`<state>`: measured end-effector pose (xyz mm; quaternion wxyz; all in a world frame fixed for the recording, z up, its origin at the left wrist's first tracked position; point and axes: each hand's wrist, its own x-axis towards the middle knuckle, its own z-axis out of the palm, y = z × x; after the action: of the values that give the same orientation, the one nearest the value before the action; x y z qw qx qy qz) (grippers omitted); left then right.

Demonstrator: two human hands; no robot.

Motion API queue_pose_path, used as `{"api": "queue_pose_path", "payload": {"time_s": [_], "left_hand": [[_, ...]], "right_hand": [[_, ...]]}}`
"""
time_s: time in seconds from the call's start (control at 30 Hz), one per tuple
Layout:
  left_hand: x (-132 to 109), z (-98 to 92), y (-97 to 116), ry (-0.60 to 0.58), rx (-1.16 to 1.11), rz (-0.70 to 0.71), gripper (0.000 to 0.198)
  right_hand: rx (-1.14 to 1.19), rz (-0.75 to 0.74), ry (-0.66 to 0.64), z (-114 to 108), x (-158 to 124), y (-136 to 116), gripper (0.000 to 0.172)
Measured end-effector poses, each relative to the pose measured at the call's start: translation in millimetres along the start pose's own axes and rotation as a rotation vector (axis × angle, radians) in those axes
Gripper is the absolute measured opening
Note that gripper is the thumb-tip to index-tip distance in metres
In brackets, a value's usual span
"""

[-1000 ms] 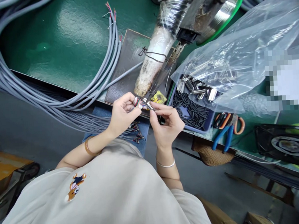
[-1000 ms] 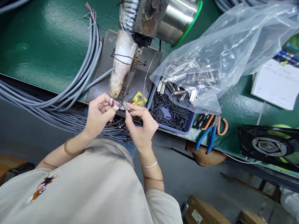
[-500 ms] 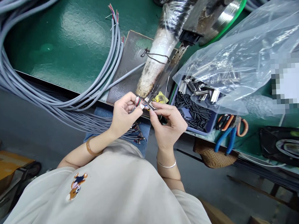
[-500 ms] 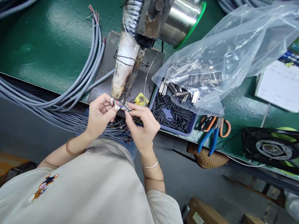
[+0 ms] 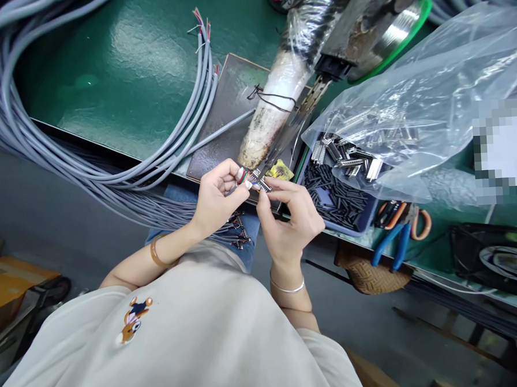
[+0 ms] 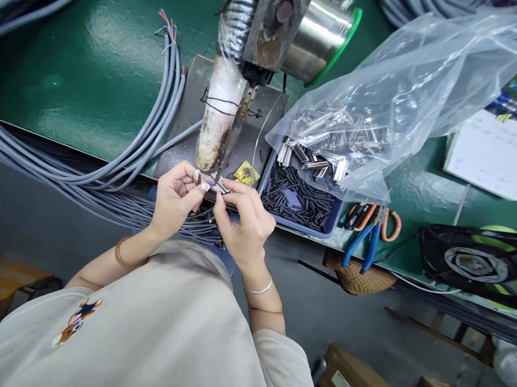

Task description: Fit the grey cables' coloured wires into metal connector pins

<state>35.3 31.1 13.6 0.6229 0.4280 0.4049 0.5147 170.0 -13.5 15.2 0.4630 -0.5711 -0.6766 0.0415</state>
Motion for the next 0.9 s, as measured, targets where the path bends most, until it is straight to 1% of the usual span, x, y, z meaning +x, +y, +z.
{"api": "queue_pose_path", "payload": {"time_s": [0.17, 0.23, 0.27, 0.3, 0.33, 0.4, 0.43, 0.47, 0.5, 0.57, 0.67, 0.73, 0.8, 0.9], "left_hand": [[1.5, -1.3, -5.1, -0.044, -0.048, -0.054, 0.023], [0.8, -1.9, -6.1, -0.055, -0.051, -0.084, 0.021], [0.2, -2.1, -6.2, -0.055, -0.050, -0.097, 0.021], [-0.6, -2.4, -5.9, -0.056, -0.050, -0.109, 0.021], [-1.4, -2.8, -5.4, -0.058, -0.052, -0.118, 0.020], [-3.1, -3.6, -4.1, -0.066, -0.064, -0.127, 0.019], [-3.8, -4.1, -3.4, -0.071, -0.071, -0.130, 0.019], [-4.4, -4.5, -2.8, -0.074, -0.078, -0.133, 0.019], [-4.9, -4.9, -2.4, -0.071, -0.085, -0.136, 0.019], [-5.5, -5.2, -2.0, -0.061, -0.094, -0.137, 0.019], [-5.5, -4.6, -2.4, -0.047, -0.099, -0.129, 0.019], [-5.0, -3.8, -2.8, -0.046, -0.093, -0.116, 0.018], [-4.2, -3.0, -3.0, -0.039, -0.076, -0.096, 0.018], [-2.6, -2.2, -2.9, -0.025, -0.040, -0.074, 0.018]], "right_hand": [[0.005, 0.005, -0.029, -1.3, -7.8, 4.2, 0.012], [0.046, 0.043, -0.023, -2.4, -11.2, 6.7, 0.010], [0.078, 0.073, 0.004, -3.3, -12.4, 7.7, 0.009], [0.114, 0.098, 0.054, -4.6, -13.1, 8.3, 0.009], [0.155, 0.115, 0.134, -6.1, -13.3, 8.5, 0.008], [0.237, 0.118, 0.329, -9.8, -12.5, 7.5, 0.009], [0.263, 0.117, 0.397, -11.7, -11.9, 6.5, 0.012], [0.277, 0.125, 0.427, -13.3, -11.5, 5.4, 0.015], [0.277, 0.145, 0.416, -14.5, -11.7, 4.4, 0.018], [0.208, 0.186, 0.300, -15.3, -13.5, 3.4, 0.022], [0.105, 0.160, 0.086, -11.9, -17.8, 4.8, 0.014], [0.103, 0.125, -0.004, -7.5, -19.5, 6.4, 0.009], [0.128, 0.109, -0.016, -2.9, -19.8, 7.3, 0.008], [0.133, 0.093, 0.019, 1.7, -18.7, 7.8, 0.009]]}}
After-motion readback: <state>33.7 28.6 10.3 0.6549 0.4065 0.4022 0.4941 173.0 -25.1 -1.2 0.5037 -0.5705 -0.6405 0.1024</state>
